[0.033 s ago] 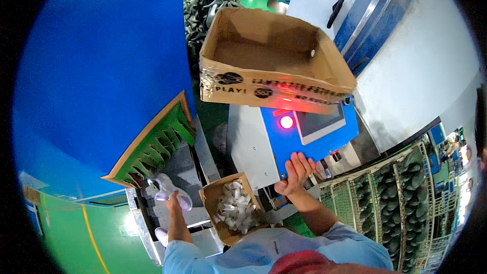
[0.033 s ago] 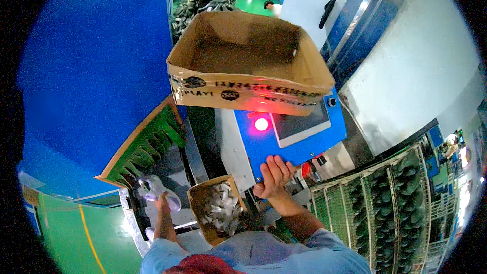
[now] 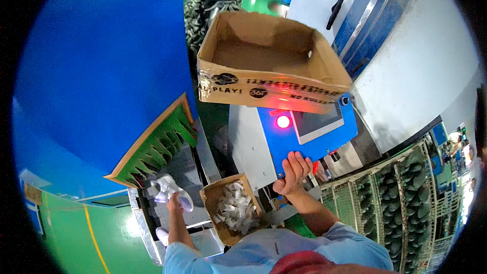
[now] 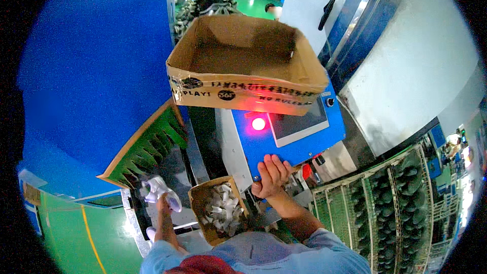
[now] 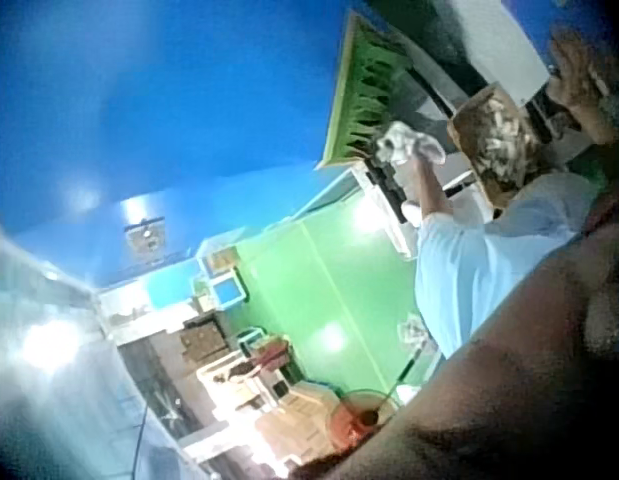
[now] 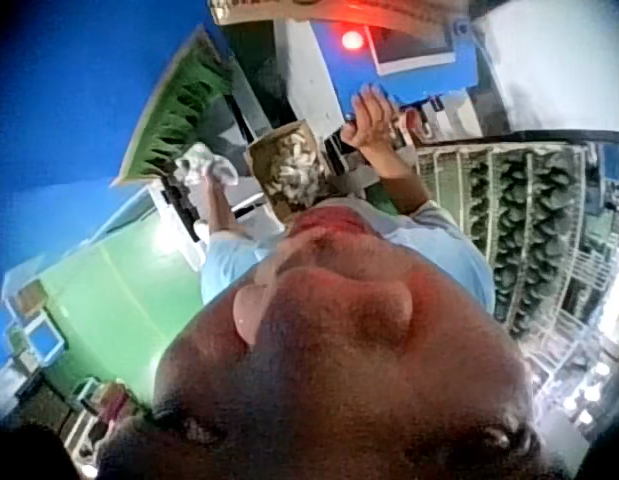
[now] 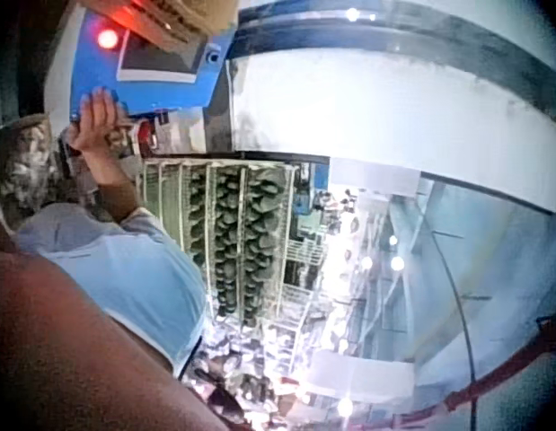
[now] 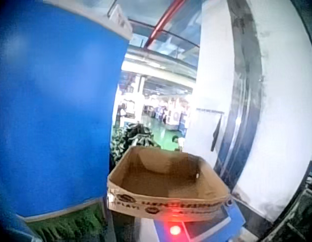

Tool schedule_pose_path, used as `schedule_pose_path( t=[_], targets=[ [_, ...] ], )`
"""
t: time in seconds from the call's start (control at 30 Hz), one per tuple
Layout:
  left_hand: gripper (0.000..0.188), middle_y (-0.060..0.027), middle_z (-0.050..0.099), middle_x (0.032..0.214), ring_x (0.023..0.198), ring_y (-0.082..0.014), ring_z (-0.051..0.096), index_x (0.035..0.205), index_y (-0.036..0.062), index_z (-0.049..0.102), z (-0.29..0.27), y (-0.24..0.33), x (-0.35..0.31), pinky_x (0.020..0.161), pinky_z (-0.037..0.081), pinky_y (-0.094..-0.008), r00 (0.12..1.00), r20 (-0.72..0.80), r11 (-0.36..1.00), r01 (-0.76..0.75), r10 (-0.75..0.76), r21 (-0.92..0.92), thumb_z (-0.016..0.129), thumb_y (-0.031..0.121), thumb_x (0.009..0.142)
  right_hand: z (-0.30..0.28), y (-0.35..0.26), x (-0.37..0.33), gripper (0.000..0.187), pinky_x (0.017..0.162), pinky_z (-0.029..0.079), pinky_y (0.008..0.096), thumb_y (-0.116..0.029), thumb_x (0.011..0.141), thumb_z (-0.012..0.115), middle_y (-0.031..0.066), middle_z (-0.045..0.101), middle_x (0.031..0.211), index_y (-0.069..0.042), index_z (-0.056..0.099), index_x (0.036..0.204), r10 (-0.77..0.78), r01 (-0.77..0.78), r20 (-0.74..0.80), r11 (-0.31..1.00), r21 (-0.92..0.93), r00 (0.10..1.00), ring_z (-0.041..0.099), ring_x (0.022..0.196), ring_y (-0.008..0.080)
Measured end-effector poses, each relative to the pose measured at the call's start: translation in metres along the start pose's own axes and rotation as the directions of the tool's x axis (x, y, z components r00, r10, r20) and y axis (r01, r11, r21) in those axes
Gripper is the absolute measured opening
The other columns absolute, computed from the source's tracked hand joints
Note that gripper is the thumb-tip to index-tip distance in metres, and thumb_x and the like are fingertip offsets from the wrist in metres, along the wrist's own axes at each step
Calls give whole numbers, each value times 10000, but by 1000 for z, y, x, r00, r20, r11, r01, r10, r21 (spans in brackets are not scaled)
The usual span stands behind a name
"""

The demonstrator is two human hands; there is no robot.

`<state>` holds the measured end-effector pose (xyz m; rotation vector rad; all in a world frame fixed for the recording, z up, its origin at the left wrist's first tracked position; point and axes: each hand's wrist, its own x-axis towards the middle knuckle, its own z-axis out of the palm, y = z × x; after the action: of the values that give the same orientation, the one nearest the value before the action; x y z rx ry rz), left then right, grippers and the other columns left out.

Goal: The person takes a white shoe and a green shoe-last from a rack and inserts the last into the shoe using a machine. They then place the lasted shoe onto a conveyor belt.

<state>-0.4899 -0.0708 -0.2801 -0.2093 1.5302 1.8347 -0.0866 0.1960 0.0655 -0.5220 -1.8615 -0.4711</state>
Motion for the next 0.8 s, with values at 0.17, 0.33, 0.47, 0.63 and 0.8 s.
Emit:
schedule_pose_path(
  t=[0.17, 0.33, 0.47, 0.63, 0.8],
  targets=[
    [418, -103, 662, 1128, 1053, -251, 656, 1267, 13, 566, 36, 43, -170, 949, 528, -373, 930, 367, 962, 103, -3, -253, 631, 178, 888, -36, -13, 19, 490, 1169, 211, 529, -328, 996, 486, 187, 528, 1431, 1, 545, 1353, 115, -146, 218, 980, 133, 969, 451, 1360, 346],
    [788, -146, 620, 1270, 1160, -297, 616, 1420, -27, 448, 136, 94, -383, 1008, 494, -435, 848, 401, 928, -372, 347, -17, 798, 277, 782, -95, -52, 4, 890, 1184, 215, 533, -237, 862, 773, 228, 388, 1531, 0, 262, 1551, 26, -336, 383, 539, 773, 923, 344, 1436, 377],
    [889, -147, 536, 1429, 1272, -324, 555, 1478, 85, 427, 200, 50, -446, 1076, 465, -506, 866, 496, 932, 125, 65, -341, 735, 599, 822, -123, -65, -26, 1214, 1170, 302, 431, -235, 740, 908, 101, 313, 1576, -85, 78, 1612, -209, -882, 895, -358, 305, 394, 347, 1403, 234],
    [982, -132, 480, 1486, 1335, -292, 493, 1514, 55, 378, 236, 17, -495, 1134, 384, -469, 565, 806, 957, -290, 176, -5, 876, 322, 711, -166, 31, 5, 1129, 1164, 315, 387, -73, 692, 872, 37, 382, 1551, -132, 212, 1606, -358, -841, 825, -488, 234, 437, 404, 1376, 187],
    [1008, -132, 543, 1419, 1282, -249, 530, 1481, 1, 401, 284, 0, -505, 1102, 413, -410, 536, 842, 902, -332, -60, 276, 943, 195, 654, -196, 80, -54, 902, 1093, 424, 384, -111, 761, 769, 114, 572, 1380, -59, 328, 1546, -202, -691, 923, -718, 88, 328, 567, 1252, 251]
  ],
)
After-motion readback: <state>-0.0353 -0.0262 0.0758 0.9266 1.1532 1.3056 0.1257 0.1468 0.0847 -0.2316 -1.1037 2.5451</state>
